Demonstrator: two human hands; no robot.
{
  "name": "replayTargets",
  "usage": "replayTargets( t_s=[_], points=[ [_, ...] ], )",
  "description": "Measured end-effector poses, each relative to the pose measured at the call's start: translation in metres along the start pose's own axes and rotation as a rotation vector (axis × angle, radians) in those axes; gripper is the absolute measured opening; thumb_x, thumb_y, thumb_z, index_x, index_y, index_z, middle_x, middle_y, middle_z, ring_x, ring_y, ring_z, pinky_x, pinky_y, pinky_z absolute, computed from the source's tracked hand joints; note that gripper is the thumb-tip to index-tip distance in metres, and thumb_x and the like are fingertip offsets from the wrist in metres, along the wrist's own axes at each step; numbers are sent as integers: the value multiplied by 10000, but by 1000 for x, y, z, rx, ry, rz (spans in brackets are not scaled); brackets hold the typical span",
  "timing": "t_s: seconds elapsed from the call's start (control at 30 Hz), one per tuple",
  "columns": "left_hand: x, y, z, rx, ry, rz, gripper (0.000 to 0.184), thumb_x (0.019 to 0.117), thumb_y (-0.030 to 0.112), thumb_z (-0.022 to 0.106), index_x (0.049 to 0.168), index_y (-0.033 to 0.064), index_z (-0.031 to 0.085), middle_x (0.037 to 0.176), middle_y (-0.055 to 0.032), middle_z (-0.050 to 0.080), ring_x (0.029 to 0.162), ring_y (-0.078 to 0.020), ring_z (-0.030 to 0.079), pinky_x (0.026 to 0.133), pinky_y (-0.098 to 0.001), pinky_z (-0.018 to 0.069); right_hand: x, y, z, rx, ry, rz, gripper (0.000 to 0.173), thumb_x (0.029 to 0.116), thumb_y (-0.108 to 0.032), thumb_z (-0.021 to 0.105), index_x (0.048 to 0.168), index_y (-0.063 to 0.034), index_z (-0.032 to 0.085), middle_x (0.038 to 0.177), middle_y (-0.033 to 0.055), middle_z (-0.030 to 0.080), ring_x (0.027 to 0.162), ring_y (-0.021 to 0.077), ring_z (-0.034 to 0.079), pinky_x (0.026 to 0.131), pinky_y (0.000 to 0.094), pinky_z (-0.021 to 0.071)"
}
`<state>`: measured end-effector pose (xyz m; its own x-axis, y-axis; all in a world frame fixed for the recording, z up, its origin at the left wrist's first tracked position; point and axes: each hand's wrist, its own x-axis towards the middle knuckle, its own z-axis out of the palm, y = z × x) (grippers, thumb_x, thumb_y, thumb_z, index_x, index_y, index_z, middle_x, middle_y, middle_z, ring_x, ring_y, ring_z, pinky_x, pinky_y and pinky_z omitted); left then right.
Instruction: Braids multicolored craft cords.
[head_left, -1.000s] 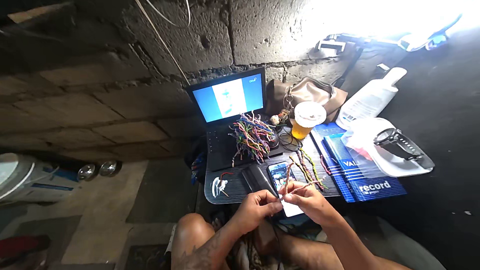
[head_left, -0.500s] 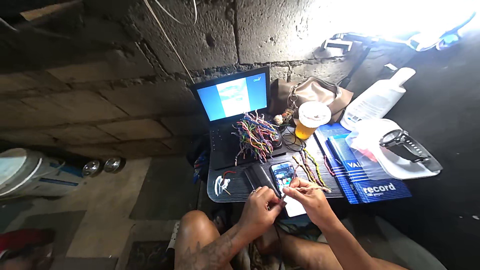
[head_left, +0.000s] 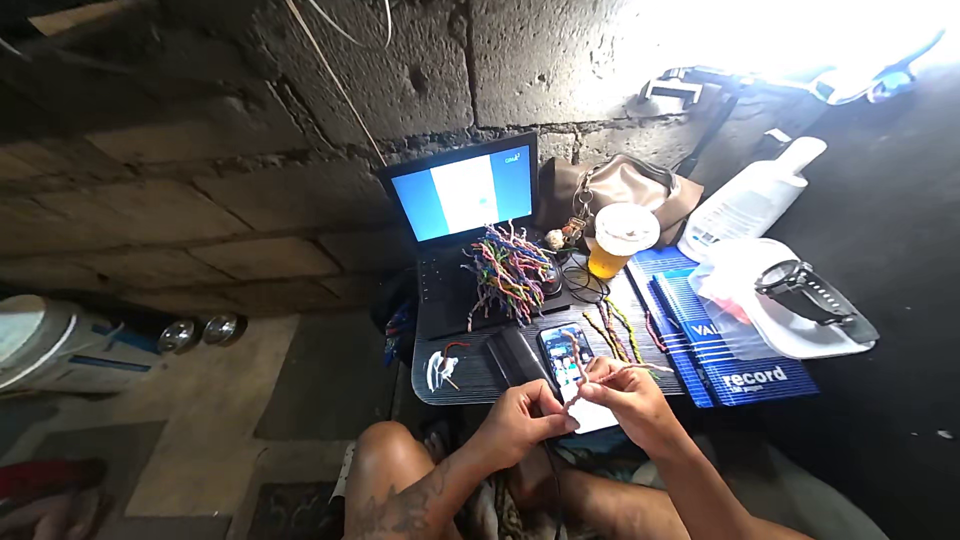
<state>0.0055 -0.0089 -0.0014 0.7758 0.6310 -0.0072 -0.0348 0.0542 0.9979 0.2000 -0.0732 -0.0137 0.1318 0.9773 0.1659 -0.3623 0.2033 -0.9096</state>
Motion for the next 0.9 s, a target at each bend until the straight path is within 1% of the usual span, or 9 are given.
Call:
replayTargets(
  t_s=[0.07, 0.13, 0.2, 0.3, 0.43, 0.6, 0.77, 0.83, 0.9],
  points=[
    [0, -3, 4, 525, 184, 322, 166, 885, 149, 739, 792, 35, 663, 758, -27, 587, 778, -103, 578, 755, -248, 468, 1, 4, 9, -45, 143, 17, 62, 849, -133, 776, 801, -163, 751, 802, -81, 703, 744, 1, 654, 720, 189, 566],
    [1, -7, 5, 786, 285, 451, 140, 855, 174, 731, 779, 68, 680, 728, -52, 596, 762, -180, 599, 747, -338, 476, 1, 6, 13, -80, 208, 23, 71, 857, -110, 748, 796, -147, 743, 807, -65, 701, 744, 16, 654, 721, 198, 562],
    [-2, 1, 5, 614, 189, 236, 174, 911, 198, 719, 846, 38, 696, 795, -32, 633, 796, -112, 611, 772, -290, 491, 2, 6, 10, -69, 189, 30, 56, 859, -118, 756, 808, -141, 752, 809, -56, 710, 743, 21, 660, 721, 200, 567],
    [2, 11, -8, 12, -135, -147, 170, 1011, 178, 577, 1052, 42, 671, 949, 66, 690, 864, -2, 650, 832, -225, 547, 1, 4, 1, 4, 74, 64, 52, 851, -184, 794, 819, -164, 759, 822, -71, 711, 755, 9, 656, 732, 195, 563],
    [0, 7, -11, -300, -301, -250, 184, 1006, 128, 557, 1063, 107, 731, 984, 92, 747, 890, -6, 688, 855, -221, 559, 2, 4, -2, 59, -87, 84, 29, 853, -210, 810, 858, -194, 787, 874, -91, 728, 816, -4, 675, 768, 194, 580],
    [2, 4, -2, -242, -140, -222, 98, 974, 130, 612, 897, 163, 663, 828, 115, 694, 772, 16, 647, 744, -190, 533, 1, 6, 0, -58, 23, -8, 27, 888, -214, 775, 879, -189, 777, 874, -103, 730, 808, -14, 673, 764, 179, 573],
    [4, 5, 9, 560, 201, 113, 201, 962, 176, 648, 922, -3, 730, 846, -76, 697, 837, -126, 640, 799, -268, 507, 1, 5, 11, -429, 279, -61, 102, 910, -202, 693, 853, -124, 726, 825, -92, 693, 774, -20, 644, 744, 171, 546],
    [4, 9, 5, 383, 116, 7, 206, 997, 182, 615, 976, -1, 707, 870, -19, 683, 823, -39, 639, 791, -210, 525, 3, -1, 8, -321, 226, -1, 64, 912, -154, 689, 864, -127, 722, 804, -92, 694, 735, -15, 637, 708, 170, 539],
    [6, 12, -1, 66, -24, -141, 140, 1015, 146, 572, 982, 45, 664, 853, 73, 674, 783, 13, 637, 766, -194, 540, 3, -5, -3, -119, 49, 88, 81, 960, -151, 653, 963, -144, 734, 894, -82, 723, 796, 2, 660, 770, 189, 560]
  ],
)
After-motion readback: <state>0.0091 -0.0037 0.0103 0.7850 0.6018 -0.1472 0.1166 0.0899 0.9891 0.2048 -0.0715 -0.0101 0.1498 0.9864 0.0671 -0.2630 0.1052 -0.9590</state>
